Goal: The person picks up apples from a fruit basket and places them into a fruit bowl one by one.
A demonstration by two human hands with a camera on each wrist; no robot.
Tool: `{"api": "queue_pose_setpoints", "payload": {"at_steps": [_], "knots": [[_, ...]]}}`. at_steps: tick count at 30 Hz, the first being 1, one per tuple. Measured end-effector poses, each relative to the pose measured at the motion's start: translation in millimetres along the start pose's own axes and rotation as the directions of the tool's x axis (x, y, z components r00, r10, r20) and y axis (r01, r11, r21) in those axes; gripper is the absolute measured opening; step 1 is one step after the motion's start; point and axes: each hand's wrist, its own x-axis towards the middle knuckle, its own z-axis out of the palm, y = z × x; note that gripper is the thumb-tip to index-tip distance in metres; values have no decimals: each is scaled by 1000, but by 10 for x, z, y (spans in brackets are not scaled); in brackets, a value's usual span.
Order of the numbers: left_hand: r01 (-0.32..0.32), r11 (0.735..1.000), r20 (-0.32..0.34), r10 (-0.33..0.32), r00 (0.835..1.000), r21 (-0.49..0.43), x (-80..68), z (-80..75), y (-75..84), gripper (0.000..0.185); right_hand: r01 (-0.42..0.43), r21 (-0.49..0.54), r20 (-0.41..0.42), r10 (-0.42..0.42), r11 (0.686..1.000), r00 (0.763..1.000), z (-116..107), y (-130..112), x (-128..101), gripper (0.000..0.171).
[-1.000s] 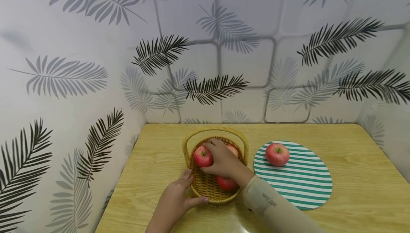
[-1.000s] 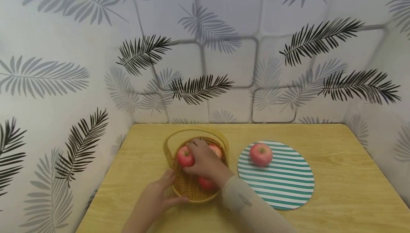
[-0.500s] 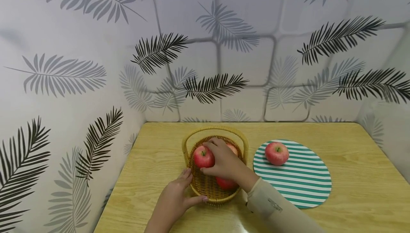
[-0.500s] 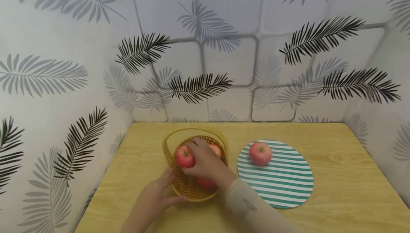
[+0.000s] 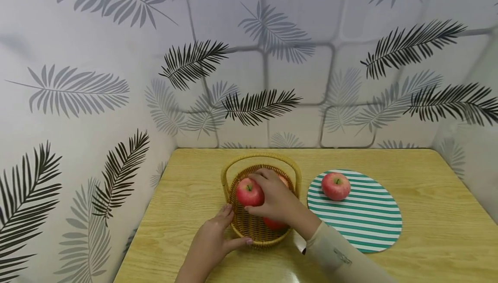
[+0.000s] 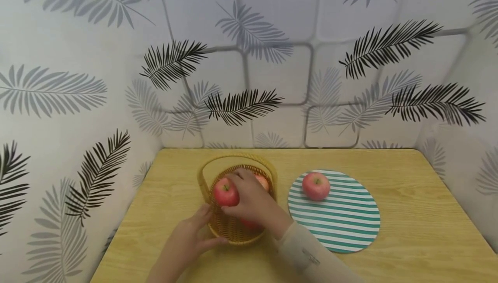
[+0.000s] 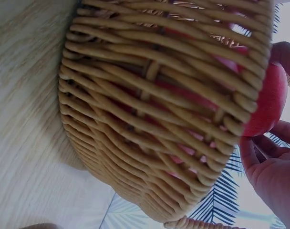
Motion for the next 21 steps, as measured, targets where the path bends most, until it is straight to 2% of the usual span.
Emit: {"api": "queue_pose_setpoints", "payload": {"at_steps": [8, 21], "knots": [[-10, 1000, -20, 11, 1000, 14, -10, 1, 9, 92, 32, -14, -4, -32, 999, 999, -70, -29, -89, 75], [8, 1000, -1, -8, 1000, -6, -6, -42, 50, 92, 75, -8, -48, -76, 997, 996, -169, -87, -222, 78]]}}
